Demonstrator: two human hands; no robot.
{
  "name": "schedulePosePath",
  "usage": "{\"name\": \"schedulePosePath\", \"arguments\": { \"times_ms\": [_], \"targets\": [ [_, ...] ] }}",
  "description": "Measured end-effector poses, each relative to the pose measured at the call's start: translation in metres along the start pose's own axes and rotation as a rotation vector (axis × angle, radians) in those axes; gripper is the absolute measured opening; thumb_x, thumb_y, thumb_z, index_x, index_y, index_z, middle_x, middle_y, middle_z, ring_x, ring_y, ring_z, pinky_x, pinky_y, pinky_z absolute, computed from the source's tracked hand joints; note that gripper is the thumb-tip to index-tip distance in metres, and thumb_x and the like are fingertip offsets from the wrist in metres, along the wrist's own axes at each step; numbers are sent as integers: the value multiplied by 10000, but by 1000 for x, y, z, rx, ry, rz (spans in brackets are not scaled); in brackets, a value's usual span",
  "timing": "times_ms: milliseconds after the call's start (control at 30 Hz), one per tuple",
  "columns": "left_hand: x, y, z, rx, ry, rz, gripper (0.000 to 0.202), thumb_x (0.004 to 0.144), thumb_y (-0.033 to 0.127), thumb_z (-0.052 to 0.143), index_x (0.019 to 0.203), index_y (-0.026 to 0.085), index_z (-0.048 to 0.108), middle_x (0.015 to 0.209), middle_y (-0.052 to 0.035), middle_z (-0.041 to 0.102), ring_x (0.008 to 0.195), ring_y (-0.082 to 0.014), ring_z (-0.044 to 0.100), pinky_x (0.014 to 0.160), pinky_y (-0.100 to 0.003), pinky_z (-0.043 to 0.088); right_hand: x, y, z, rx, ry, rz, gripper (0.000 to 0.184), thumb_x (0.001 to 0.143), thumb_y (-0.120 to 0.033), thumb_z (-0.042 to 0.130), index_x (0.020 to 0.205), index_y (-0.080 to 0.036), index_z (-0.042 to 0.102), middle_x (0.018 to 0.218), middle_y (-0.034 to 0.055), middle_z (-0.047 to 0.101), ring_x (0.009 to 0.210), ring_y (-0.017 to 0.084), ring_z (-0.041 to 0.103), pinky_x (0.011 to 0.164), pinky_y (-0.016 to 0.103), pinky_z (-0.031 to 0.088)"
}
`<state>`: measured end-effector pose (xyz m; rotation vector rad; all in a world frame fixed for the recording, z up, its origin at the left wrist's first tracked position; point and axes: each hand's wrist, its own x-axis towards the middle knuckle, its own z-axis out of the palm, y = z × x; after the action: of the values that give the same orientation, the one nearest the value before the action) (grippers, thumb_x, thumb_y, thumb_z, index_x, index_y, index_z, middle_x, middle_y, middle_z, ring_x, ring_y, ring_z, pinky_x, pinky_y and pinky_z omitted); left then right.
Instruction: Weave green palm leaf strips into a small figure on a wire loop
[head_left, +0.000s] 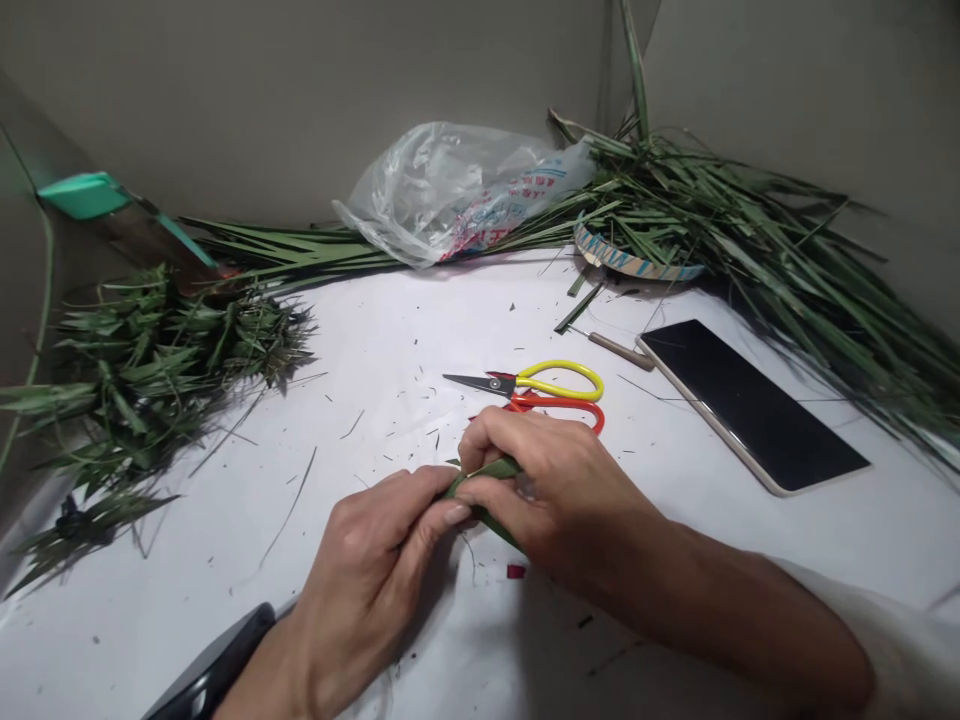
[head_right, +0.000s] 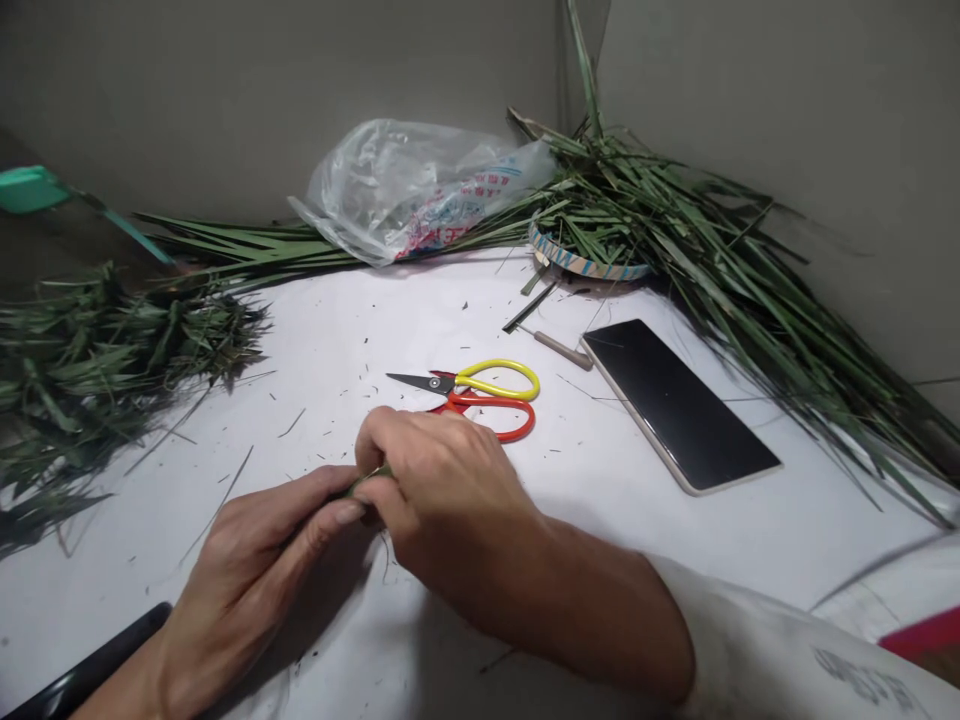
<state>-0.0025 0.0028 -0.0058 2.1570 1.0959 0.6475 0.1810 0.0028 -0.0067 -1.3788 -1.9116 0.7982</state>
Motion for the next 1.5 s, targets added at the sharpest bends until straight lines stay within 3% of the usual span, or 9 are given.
{"name": "schedulePosePath", "arguments": {
  "times_ms": [200, 300, 533, 733, 967, 1033, 1200, 1333, 1500],
  "targets": [
    [6, -2, -3, -389, -58, -223, 171, 930, 218, 597, 871, 219, 757, 786, 20, 745, 704, -116, 622, 664, -187, 426, 7, 10, -9, 200, -64, -125, 210, 859, -45, 615, 790, -220, 523, 741, -77, 583, 705, 103, 544, 634, 203, 387],
    [7, -3, -6, -592, -68, -359, 202, 911, 274, 620, 797, 189, 763, 701, -6, 724, 547, -106, 512, 535, -218, 375, 11, 11, -17, 200, -78, -168, 170, 873, -64, 641, 834, -219, 580, 793, -65, 619, 734, 104, 558, 673, 202, 403],
    [10, -8, -13, -694, -83, -381, 314, 918, 322, 600, 714, 140, 754, 463, 18, 529, 452, -95, 371, 497, -248, 303, 12, 23, -28, 74, 38, -385, 141, 950, -105, 541, 964, -188, 654, 887, 27, 651, 804, 156, 575, 748, 277, 412],
    [11, -8, -14, -702, 1, -323, 287, 924, 335, 599, 779, 143, 755, 506, 15, 551, 467, -93, 391, 518, -246, 338, 11, 20, -19, 111, 87, -228, 182, 961, -132, 489, 895, -185, 650, 826, 38, 644, 780, 190, 567, 746, 321, 394],
    [6, -5, -12, -580, 93, -239, 301, 934, 337, 579, 773, 144, 745, 616, -34, 659, 468, -104, 421, 493, -249, 359, 5, 4, -8, 467, -198, -42, 280, 997, -223, 437, 751, -196, 568, 629, -27, 592, 654, 137, 567, 698, 260, 417],
    [4, -5, -11, -517, 98, -212, 314, 944, 345, 565, 790, 147, 753, 640, -46, 677, 474, -113, 437, 491, -253, 369, 3, 4, -5, 607, -265, 28, 248, 1006, -289, 441, 812, -191, 561, 558, -53, 545, 538, 108, 486, 602, 230, 400],
    [-1, -2, -5, -356, 133, -95, 282, 944, 325, 553, 820, 201, 774, 558, 1, 623, 505, -133, 503, 529, -241, 414, 0, 1, 2, 878, -338, 166, 198, 973, -431, 478, 936, -242, 432, 520, -109, 517, 363, 64, 199, 370, 177, 184],
    [-4, 1, -3, -246, 136, -7, 256, 950, 254, 531, 881, 260, 778, 702, 3, 711, 633, -154, 608, 668, -256, 467, 2, 2, 3, 907, -320, 208, 288, 916, -480, 560, 833, -226, 453, 603, -76, 543, 382, 46, 279, 363, 167, 211],
    [-6, -2, -1, -191, 169, 29, 241, 944, 213, 530, 895, 281, 757, 725, 20, 722, 659, -163, 627, 660, -259, 463, 4, 2, 0, 746, -325, 188, 263, 935, -368, 544, 739, -201, 494, 592, -54, 517, 459, 78, 374, 438, 209, 282]
  ]
}}
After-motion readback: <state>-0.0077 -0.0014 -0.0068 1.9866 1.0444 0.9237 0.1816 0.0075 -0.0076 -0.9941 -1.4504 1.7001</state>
